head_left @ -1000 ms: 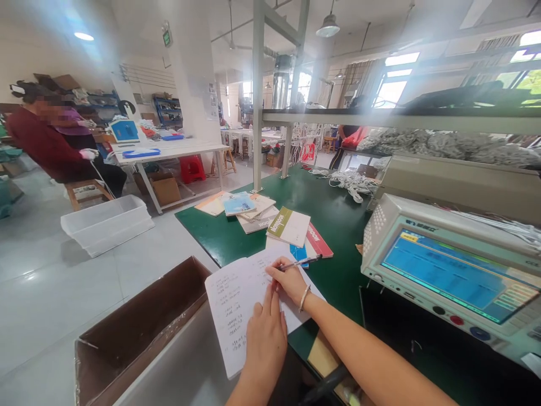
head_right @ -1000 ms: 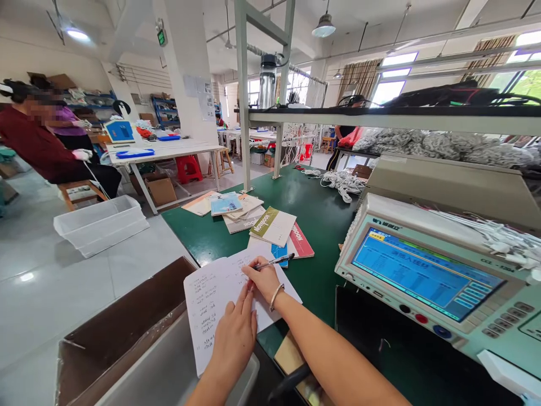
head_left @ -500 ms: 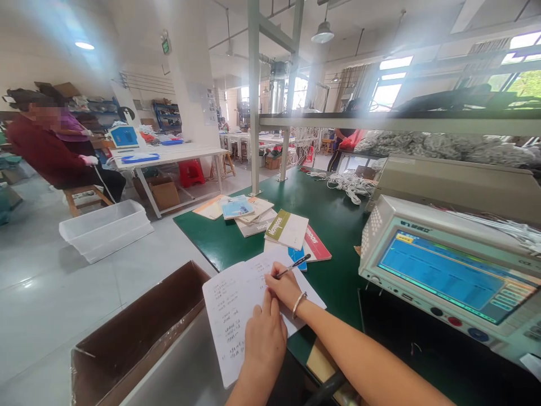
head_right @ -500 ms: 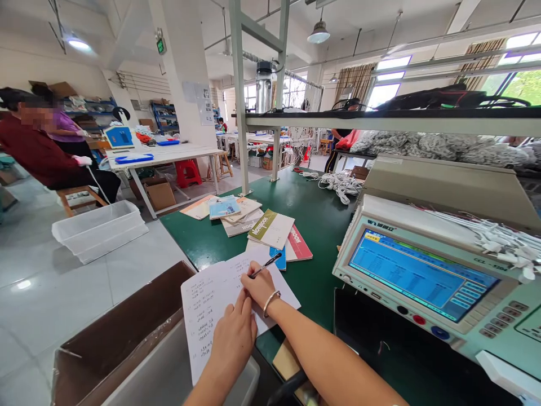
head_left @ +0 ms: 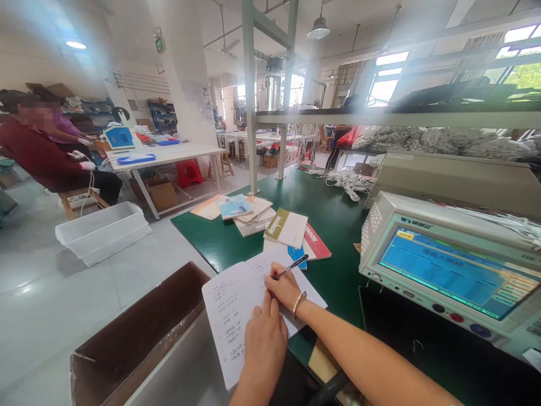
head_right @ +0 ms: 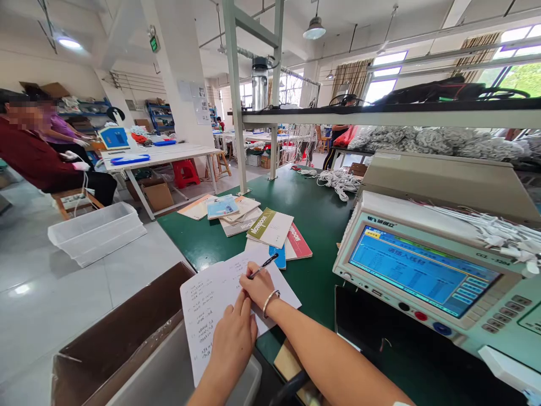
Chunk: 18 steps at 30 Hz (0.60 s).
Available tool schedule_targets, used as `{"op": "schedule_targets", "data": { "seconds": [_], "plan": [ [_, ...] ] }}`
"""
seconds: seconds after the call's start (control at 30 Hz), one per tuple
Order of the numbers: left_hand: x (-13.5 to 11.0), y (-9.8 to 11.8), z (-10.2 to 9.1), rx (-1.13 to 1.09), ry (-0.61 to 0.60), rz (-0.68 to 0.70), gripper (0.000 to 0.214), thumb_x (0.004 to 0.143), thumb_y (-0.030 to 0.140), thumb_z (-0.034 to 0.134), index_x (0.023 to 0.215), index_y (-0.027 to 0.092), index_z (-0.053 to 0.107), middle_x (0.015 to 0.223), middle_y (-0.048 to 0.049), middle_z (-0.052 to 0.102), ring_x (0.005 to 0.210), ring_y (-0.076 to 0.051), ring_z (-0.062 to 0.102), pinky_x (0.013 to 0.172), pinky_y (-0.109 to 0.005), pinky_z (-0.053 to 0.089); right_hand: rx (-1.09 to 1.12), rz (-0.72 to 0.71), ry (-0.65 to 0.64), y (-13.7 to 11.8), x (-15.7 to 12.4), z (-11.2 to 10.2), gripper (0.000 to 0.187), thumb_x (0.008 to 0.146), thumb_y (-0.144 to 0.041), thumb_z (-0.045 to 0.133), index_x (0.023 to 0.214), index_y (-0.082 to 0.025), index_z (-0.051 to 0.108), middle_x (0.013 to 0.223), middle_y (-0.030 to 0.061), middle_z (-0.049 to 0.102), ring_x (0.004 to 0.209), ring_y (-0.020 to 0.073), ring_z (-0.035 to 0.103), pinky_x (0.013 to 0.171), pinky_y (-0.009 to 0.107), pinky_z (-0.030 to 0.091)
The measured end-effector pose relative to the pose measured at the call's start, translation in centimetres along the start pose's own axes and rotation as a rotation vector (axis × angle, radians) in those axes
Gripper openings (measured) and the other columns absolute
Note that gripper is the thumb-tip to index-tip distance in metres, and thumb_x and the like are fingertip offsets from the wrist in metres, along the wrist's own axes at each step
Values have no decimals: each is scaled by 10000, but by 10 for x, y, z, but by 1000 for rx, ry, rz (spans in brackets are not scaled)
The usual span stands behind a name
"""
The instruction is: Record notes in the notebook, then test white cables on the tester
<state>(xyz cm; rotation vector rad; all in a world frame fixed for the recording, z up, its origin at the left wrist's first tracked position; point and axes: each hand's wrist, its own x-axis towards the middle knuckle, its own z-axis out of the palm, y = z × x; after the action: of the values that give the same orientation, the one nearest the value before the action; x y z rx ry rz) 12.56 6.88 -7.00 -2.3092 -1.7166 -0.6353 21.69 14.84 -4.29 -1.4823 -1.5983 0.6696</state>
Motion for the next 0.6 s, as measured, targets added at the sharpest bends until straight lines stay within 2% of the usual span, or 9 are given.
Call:
{"op": "schedule_targets", "data": {
  "seconds": [0.37,0.6],
  "plan": [
    [2,1,-5,-12,-84,-22,389,826,138,321,1181,196,470,1302,-40,441,792,-195,533,613,-308,468,16,0,6,2,0,1,150,666,-214,455,556,-195,356,492,-60,408,515,93,383,491,219,264],
    [2,0,-5,-24,-120,-30,429,830,158,317,1248,198,402,1341,-42,393,800,-198,533,625,-315,476,-10,1,25,-1,-1,0,150,654,-200,455,547,-194,348,486,-60,385,516,96,369,489,232,238]
  ]
}}
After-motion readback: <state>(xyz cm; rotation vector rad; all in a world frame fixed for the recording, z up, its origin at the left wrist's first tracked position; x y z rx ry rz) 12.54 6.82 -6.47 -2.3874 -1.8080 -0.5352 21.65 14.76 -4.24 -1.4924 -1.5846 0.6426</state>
